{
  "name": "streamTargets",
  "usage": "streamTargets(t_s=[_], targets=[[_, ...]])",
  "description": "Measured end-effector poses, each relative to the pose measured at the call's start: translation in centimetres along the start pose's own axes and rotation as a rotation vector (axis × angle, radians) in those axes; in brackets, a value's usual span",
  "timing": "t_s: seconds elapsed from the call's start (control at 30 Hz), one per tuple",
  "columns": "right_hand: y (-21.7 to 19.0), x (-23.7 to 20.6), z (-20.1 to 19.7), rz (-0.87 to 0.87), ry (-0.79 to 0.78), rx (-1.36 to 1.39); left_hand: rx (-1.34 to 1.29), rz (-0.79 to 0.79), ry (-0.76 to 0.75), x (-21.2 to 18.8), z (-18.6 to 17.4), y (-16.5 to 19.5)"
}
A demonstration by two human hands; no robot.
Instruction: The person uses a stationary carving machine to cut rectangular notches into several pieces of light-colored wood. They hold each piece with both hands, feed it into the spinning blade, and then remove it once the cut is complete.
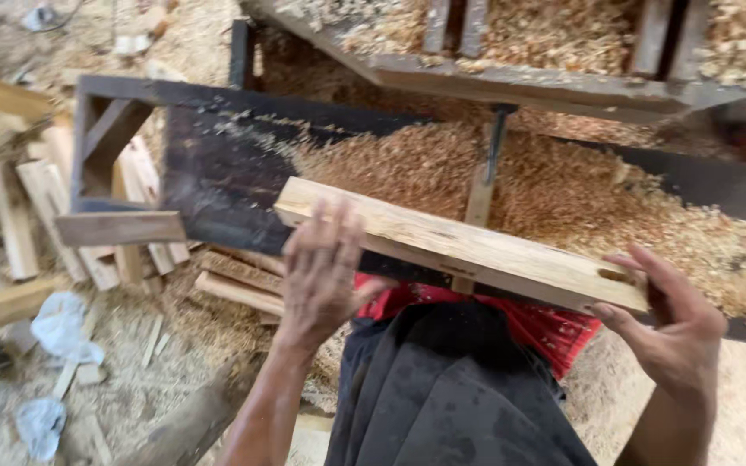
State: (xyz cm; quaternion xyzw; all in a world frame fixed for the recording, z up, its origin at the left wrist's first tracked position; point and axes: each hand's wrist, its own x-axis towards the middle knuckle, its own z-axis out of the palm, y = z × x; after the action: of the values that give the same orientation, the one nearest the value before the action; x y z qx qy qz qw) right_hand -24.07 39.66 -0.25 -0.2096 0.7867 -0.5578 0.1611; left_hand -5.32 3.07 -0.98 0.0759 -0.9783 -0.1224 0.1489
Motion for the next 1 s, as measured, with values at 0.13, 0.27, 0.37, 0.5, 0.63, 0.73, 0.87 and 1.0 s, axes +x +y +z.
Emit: streamTargets(t_s=[0.13, 0.27, 0.37, 0.5, 0.63, 0.73, 0.87, 1.0], targets=[[-1.2, 1.0, 0.1, 0.194, 0.02, -0.144, -0.014, 0.153, -0.072, 4.3, 1.6, 1.8], [-2.7, 2.2, 2.7, -0.357, 0.207, -0.9, -0.148, 0.175, -0.142, 7.3, 1.5, 1.2], [-3.3, 3.7, 5.6, -0.375, -0.009, -0.806, -0.179, 0.151, -0.271, 8.8, 1.7, 0.9], [-3.2, 6.2, 7.5, -0.278, -0.116, -0.877, -0.148, 0.158, -0.304, 9.6, 2.2, 0.4], [-2.8, 7.8, 8.1, -0.262, -0.094, -0.878, -0.132, 0.138, -0.302, 10.1, 2.8, -0.3], [-2.4, 8.6, 8.3, -0.257, -0.08, -0.879, -0.111, 0.147, -0.273, 10.7, 3.4, -0.8], [-2.1, 9.6, 8.2, -0.255, -0.079, -0.875, -0.105, 0.149, -0.303, 11.3, 3.9, -1.3], [-2.1, 10.0, 8.2, -0.23, -0.076, -0.866, -0.076, 0.154, -0.273, 11.7, 4.3, -1.4]])
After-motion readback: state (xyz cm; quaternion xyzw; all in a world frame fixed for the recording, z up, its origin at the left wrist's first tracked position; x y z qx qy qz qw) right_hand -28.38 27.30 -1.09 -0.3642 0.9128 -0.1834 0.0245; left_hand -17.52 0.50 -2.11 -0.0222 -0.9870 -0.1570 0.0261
